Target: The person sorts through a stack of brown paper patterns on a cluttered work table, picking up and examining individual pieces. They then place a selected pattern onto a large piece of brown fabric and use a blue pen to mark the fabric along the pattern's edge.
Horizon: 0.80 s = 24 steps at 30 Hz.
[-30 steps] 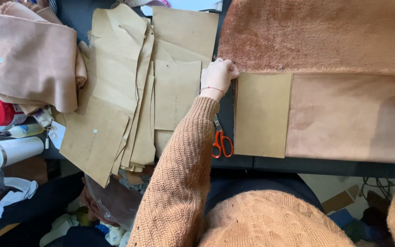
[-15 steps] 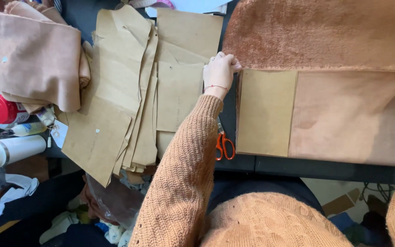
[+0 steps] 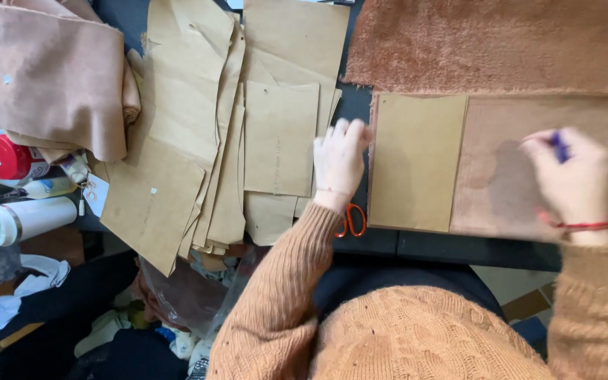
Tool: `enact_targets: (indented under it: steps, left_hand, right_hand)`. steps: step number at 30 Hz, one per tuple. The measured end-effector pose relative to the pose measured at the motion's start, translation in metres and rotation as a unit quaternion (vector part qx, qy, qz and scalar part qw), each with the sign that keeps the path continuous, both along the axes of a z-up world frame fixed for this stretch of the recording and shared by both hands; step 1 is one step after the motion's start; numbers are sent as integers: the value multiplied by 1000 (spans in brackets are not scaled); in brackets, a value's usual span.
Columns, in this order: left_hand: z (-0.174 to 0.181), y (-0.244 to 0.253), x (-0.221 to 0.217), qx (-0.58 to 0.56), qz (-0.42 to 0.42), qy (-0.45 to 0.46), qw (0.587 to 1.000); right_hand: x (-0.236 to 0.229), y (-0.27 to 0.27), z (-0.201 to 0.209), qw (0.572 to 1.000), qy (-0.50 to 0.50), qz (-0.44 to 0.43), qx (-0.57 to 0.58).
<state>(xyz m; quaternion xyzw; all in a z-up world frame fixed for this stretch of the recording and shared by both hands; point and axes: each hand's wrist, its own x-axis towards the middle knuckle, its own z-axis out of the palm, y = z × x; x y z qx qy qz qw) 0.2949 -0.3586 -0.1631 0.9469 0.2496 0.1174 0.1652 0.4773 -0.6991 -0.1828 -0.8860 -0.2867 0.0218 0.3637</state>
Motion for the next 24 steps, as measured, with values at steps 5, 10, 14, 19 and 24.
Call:
enact_targets:
  steps: [5,10,14,19,24]
  left_hand:
    - [11,-40,-66,-156,24,134,978]
    - [8,-48,-81,-188,47,101,976]
    - [16,-51,-84,-251,79,127,956]
    - [27,-51,-93,-268,96,130,950]
    - [33,-54,-86,-277,96,96,951]
  right_hand:
    - [-69,68,31,941,319,-54,-98]
    - [-78,68,21,946,313,-45,-77]
    - [-85,67,18,948,313,-33,-54]
    - [-94,67,20,942,331,-32,-38]
    - [-94,65,25,949,309,-25,-50]
